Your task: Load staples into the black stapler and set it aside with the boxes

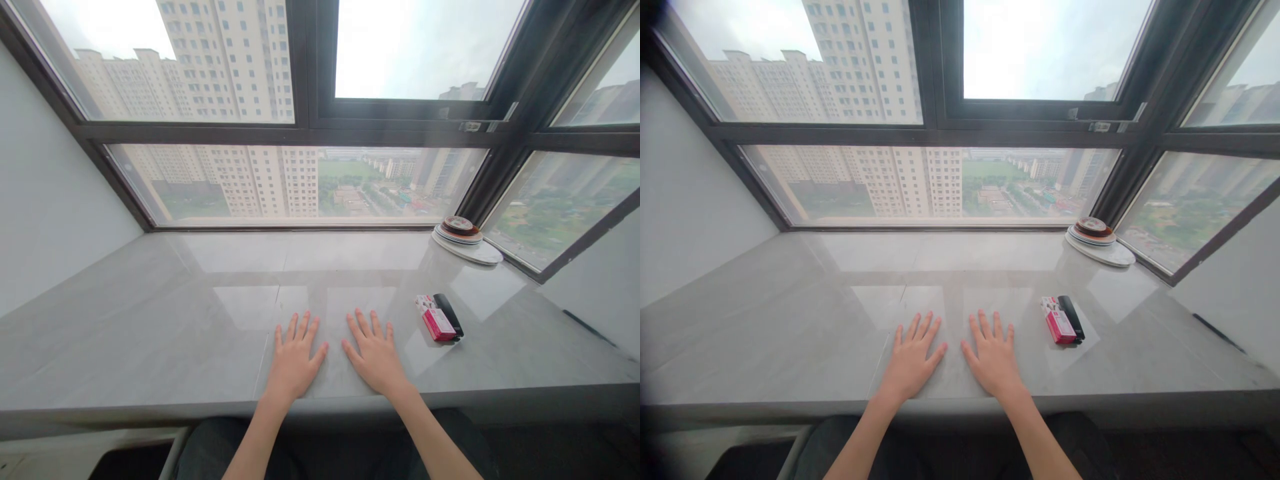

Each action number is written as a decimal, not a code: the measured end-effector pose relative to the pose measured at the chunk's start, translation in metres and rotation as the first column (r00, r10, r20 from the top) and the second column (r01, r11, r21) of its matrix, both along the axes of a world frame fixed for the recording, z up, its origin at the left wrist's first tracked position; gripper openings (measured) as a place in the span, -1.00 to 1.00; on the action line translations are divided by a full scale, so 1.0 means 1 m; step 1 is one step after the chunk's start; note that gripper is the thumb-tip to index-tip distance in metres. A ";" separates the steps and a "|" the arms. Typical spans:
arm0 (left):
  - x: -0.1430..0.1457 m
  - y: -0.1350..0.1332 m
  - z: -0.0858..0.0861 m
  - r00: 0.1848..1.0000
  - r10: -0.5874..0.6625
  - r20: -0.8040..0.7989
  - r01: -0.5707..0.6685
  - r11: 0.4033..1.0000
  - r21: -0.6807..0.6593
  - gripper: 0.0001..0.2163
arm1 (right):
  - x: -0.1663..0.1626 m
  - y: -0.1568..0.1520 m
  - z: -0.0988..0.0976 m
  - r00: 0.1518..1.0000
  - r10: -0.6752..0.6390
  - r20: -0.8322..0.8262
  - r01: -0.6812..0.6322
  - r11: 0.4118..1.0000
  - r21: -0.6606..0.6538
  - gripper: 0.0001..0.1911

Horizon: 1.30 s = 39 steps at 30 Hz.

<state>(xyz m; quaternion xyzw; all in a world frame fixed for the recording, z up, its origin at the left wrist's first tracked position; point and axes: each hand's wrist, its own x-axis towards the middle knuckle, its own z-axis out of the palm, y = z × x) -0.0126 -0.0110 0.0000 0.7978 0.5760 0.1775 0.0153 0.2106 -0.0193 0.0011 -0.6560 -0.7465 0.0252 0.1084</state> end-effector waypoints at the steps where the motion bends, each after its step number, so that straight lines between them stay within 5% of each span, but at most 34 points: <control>1: 0.001 -0.001 0.001 1.000 0.011 -0.028 -0.011 1.000 -0.002 -0.44 | 0.000 0.000 0.000 1.000 -0.002 0.005 0.002 1.000 -0.002 -0.29; 39: 0.005 -0.005 0.009 0.995 0.038 -0.095 -0.040 0.999 -0.015 -0.45 | -0.003 -0.002 0.013 1.000 -0.031 -0.002 0.031 0.999 -0.029 -0.31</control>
